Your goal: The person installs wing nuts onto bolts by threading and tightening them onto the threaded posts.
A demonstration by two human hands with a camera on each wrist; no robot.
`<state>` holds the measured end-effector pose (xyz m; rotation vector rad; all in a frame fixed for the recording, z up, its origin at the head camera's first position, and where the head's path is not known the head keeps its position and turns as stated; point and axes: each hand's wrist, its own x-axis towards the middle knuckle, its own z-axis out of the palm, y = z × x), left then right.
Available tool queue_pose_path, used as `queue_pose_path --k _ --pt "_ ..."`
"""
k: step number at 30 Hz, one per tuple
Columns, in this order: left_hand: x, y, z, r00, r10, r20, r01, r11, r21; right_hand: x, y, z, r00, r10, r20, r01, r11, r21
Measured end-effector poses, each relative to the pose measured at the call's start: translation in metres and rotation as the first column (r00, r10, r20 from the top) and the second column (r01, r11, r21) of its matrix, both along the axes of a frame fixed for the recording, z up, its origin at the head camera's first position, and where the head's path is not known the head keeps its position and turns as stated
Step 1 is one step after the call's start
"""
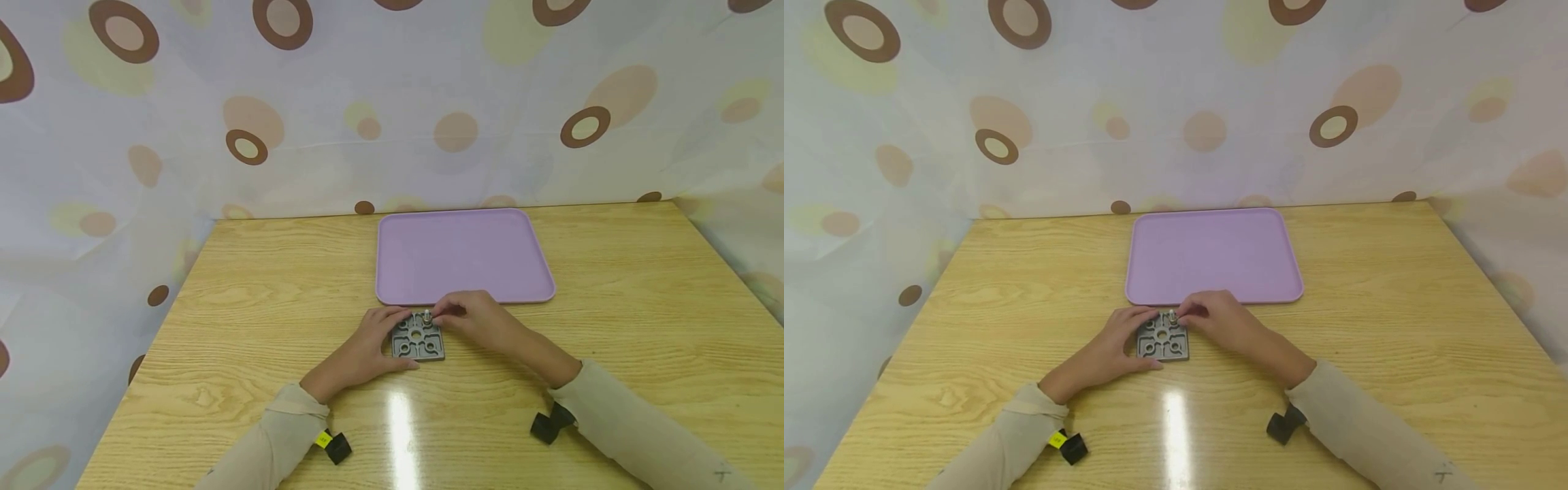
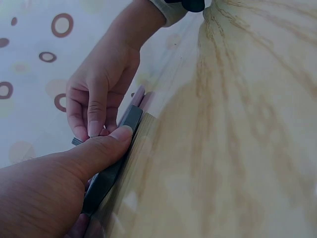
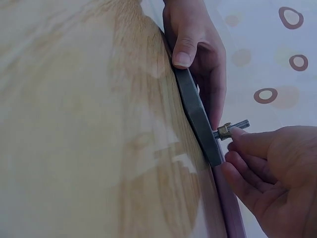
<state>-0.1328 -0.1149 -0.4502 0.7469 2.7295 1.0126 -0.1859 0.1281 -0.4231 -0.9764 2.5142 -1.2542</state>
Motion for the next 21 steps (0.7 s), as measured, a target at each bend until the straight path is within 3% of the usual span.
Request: queue_pose_path --k 9,17,21 --pt "0.0005 -0.0001 0.0010 1.000 -0.001 0.007 0.001 1.000 0.006 0.0031 -0.0019 0.0001 0.999 0.036 0.001 -0.036 0.999 -0.028" --pt "-0.0004 -0.0004 -0.0013 1.000 -0.010 -0.017 0.010 1.000 -0.003 0.0030 -0.0028 -0.0032 0.992 0.107 -0.065 -0.109 0.994 -0.028" --pt "-0.0002 -0.0005 -0.0013 1.000 -0.007 -0.014 0.006 1.000 -0.003 0.0032 -0.0032 -0.0035 0.994 0.083 -0.067 -0.084 0.996 -0.013"
